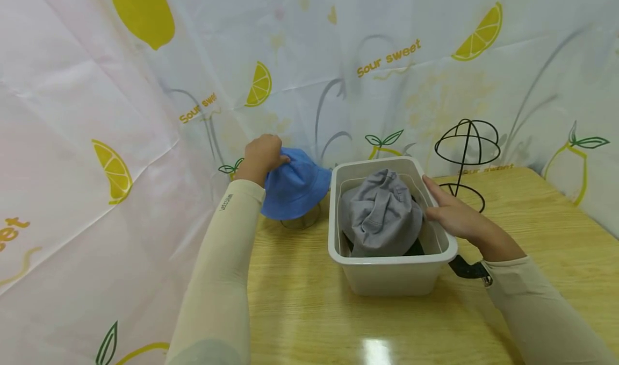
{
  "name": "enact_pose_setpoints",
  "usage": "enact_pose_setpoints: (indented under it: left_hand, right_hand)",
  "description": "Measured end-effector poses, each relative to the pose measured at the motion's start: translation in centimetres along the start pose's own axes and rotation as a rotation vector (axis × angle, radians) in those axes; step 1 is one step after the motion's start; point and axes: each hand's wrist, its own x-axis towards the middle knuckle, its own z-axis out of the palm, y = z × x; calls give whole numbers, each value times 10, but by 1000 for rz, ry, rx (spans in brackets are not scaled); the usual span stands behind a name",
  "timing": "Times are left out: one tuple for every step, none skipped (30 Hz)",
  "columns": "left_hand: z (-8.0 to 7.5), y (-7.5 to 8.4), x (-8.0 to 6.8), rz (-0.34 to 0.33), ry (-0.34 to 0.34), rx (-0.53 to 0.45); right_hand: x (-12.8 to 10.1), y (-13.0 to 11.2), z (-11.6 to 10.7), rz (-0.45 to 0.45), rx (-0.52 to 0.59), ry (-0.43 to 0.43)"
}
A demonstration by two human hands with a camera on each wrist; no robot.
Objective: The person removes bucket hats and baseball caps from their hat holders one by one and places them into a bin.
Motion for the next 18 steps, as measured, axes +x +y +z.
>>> enact_pose_setpoints:
  left_hand:
    - [1,0,1,-2,5,1]
    - [2,-1,2,-4,11,-1]
    - [2,-1,2,-6,15,-5]
    - [2,-1,2,-8,18,-9]
    - [3,-1,3,-10,23,-15]
    - [4,-1,4,-12,28,-20]
    - [4,-1,4,-13,34,-19]
    - [5,0,5,-13,40,-15]
    - [5,0,5,-14,44,-9]
    - [5,1,6,-14,46,0]
    - [6,1,7,-13,49,9]
    - [6,2,8,-14,51,17]
    - [7,3,9,-13,52,27]
    - [7,3,10,-14,53,35]
    - [7,3,10,-14,54,42]
    - [7,3,10,-15,56,47]
    - [7,3,10,-20,60,51]
    - [7,2,10,-26,64,51]
  right_hand:
    - [0,0,0,-2,1,0]
    - [0,0,0,-4,3,0]
    - [0,0,0,-7,3,-1]
    - [-1,0,0,-7,5,-1]
    - [-1,0,0,-6,7,-3]
    - [-1,0,1,-6,8,-4]
    - [-1,1,1,-6,8,-5]
    - [-1,1,1,-7,8,-6]
    - [-1,1,2,-7,9,-7]
    - [-2,1,2,-7,9,-6]
    - [-2,2,2,-7,9,-6]
    - [-2,2,2,-9,7,-3]
    - [-2,1,2,-9,5,-2]
    - [-2,1,2,-9,5,-1]
    - [-2,1,1,-9,4,1]
    - [-2,1,1,-9,5,0]
    - [-2,0,1,-10,7,-1]
    - [-2,0,1,-14,7,-3]
